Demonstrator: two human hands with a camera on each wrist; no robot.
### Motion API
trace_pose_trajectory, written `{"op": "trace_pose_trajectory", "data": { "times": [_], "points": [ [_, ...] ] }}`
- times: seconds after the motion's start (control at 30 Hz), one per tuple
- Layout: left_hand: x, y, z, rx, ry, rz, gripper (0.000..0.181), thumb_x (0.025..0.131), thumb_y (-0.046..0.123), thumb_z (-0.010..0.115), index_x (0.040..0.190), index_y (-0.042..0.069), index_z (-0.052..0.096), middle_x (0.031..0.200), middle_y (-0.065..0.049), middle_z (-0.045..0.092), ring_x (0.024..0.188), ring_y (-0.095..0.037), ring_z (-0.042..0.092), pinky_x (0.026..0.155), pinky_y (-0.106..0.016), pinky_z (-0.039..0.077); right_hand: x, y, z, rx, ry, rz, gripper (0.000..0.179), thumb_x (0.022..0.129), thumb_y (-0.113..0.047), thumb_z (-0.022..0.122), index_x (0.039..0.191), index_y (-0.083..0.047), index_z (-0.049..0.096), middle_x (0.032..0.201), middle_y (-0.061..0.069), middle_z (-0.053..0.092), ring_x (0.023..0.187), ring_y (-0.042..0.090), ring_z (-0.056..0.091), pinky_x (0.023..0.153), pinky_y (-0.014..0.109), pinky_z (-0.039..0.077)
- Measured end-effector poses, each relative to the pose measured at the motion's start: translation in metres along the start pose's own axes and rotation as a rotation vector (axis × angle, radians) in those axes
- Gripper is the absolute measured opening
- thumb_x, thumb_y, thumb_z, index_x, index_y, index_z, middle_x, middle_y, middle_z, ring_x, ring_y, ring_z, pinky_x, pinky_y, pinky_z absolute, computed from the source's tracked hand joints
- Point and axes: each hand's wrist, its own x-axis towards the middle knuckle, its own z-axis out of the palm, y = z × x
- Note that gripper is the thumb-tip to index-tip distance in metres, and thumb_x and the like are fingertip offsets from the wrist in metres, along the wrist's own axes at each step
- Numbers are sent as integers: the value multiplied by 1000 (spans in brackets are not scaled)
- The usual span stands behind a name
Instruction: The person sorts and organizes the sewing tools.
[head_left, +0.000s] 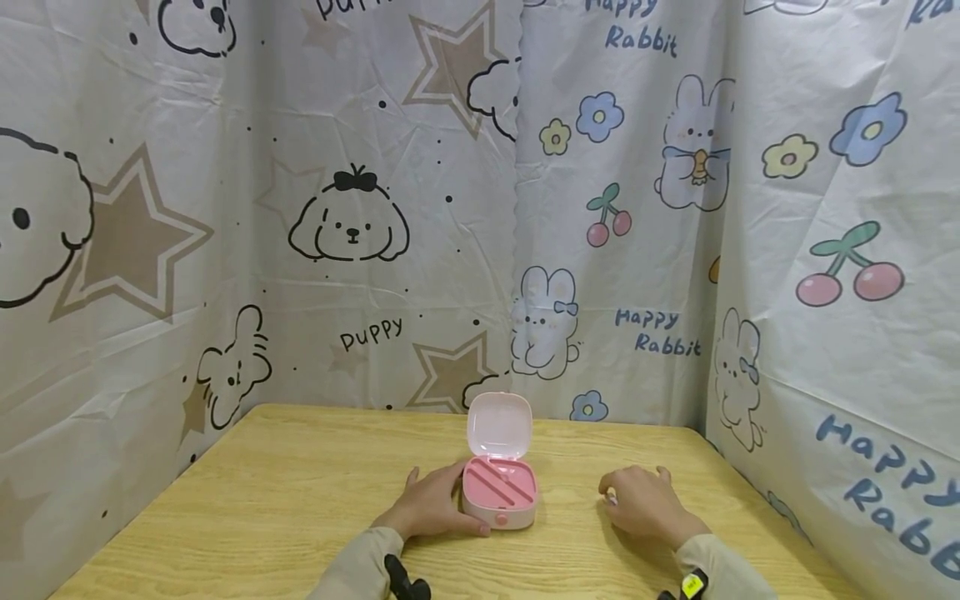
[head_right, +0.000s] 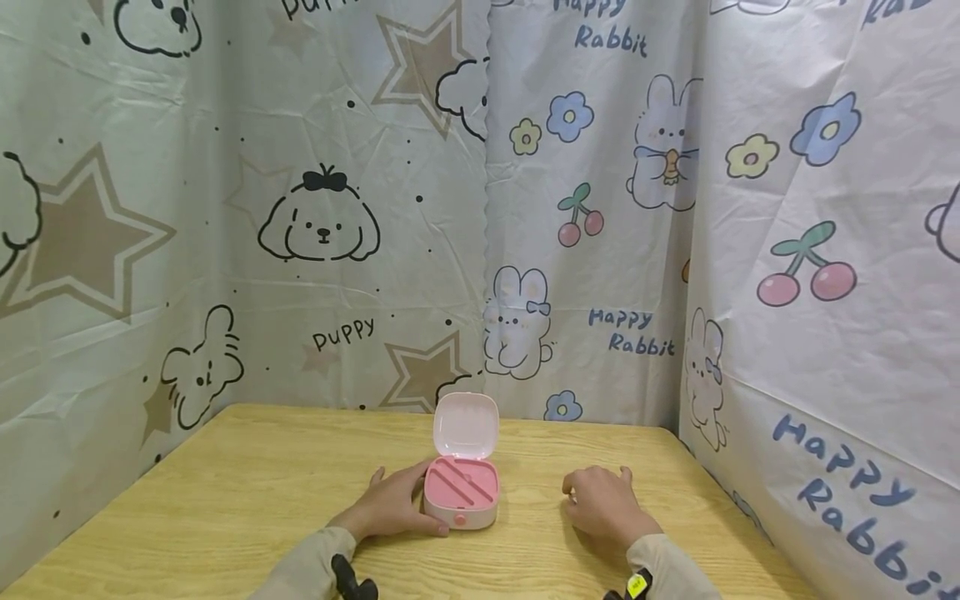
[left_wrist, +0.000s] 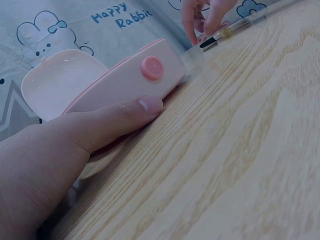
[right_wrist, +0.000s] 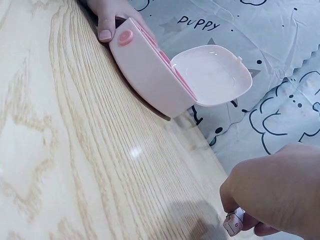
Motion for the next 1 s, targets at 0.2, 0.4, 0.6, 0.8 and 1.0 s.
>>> {"op": "trace_pose_trajectory", "data": {
  "times": [0.2, 0.4, 0.6, 0.8, 1.0],
  "points": [
    [0, -1, 1, -2, 4, -5, 110, 61, 77, 84, 155, 33, 46, 151, 11, 52, 141, -23, 45, 108, -82, 0, 2, -4, -3, 1, -14, 3, 16, 83, -11, 74, 95, -20, 79, 98, -3, 75, 99, 28, 68, 93, 85, 29],
    [0, -2, 1, -4, 1, -4, 109, 62, 76, 84, 155, 34, 47, 151, 12, 52, 141, -23, 45, 108, -82, 0, 4, -6, -4, 1, 2, 0, 20, 79, -11, 73, 96, -20, 80, 98, -2, 75, 99, 28, 69, 94, 85, 29],
    [-1, -1, 0, -4, -1, -4, 110, 62, 76, 85, 155, 34, 46, 151, 12, 52, 141, -23, 45, 108, -82, 0, 6, -9, -9, -5, 13, -18, 19, 79, -10, 72, 95, -19, 79, 96, -3, 75, 98, 27, 68, 94, 84, 30],
    [0, -1, 1, -2, 0, -2, 110, 62, 76, 85, 155, 34, 46, 151, 12, 51, 141, -23, 45, 107, -82, 1, 10, -12, -10, -16, 12, -26, 21, 78, -10, 72, 96, -19, 79, 96, -3, 75, 97, 27, 68, 93, 85, 29],
    [0, -1, 1, 3, 1, -3, 111, 61, 77, 84, 156, 33, 46, 152, 12, 51, 141, -23, 45, 108, -82, 1, 14, -16, -13, -25, 3, -29, 21, 79, -11, 72, 97, -19, 79, 96, -3, 75, 95, 25, 68, 93, 85, 30]
  ]
}}
